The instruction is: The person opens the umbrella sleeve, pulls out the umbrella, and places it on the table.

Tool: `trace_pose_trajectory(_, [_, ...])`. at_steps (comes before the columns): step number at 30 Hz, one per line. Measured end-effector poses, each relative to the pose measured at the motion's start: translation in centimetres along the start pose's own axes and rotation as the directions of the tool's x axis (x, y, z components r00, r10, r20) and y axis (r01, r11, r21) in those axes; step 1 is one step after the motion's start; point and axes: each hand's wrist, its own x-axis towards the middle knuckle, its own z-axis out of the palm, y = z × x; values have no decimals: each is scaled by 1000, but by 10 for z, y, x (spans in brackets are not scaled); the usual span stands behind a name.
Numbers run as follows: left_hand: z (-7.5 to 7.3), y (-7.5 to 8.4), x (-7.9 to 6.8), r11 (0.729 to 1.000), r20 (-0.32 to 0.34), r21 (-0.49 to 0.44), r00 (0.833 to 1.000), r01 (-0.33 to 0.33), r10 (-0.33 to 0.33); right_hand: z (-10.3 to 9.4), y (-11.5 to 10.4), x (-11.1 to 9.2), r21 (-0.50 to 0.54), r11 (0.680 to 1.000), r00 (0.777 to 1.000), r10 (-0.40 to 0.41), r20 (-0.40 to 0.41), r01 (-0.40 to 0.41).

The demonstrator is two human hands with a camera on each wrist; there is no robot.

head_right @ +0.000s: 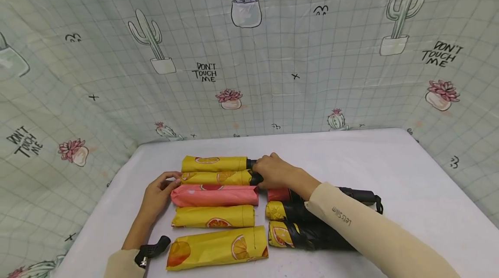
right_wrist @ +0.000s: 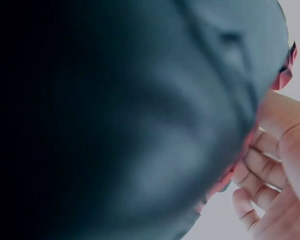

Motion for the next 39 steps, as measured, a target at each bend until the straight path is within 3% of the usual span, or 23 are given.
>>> trace_pose_trajectory(9, [-2, 1, -2, 999, -2, 22, 999, -39, 39, -3, 1, -3, 15, 999, 998, -37, -56, 38])
trace_pose_trajectory(21, [0, 0, -2, 999, -6, 42, 1000, -14, 14, -3, 2, -7, -32, 999, 998, -36, -55, 34])
trace_pose_trajectory(25, [-1, 1, -2, 999, -1, 41, 1000, -21, 21, -8, 5, -8, -45, 998, 989, -51, -139, 45])
trace_pose_trajectory(28, [-4, 3, -1, 998, -6, 47, 999, -31, 31, -13, 7, -8, 0, 1000, 982, -25, -189, 25])
trace_pose_trajectory(33, [-6, 6, 1, 998, -15, 59, 999, -29, 30, -9, 7, -8, 71, 997, 994, 13, -112, -5])
trace_pose_trajectory(39, [0, 3, -3, 998, -10, 57, 1000, -5, 6, 1, -2, -8, 3, 1000, 998, 21, -57, -21])
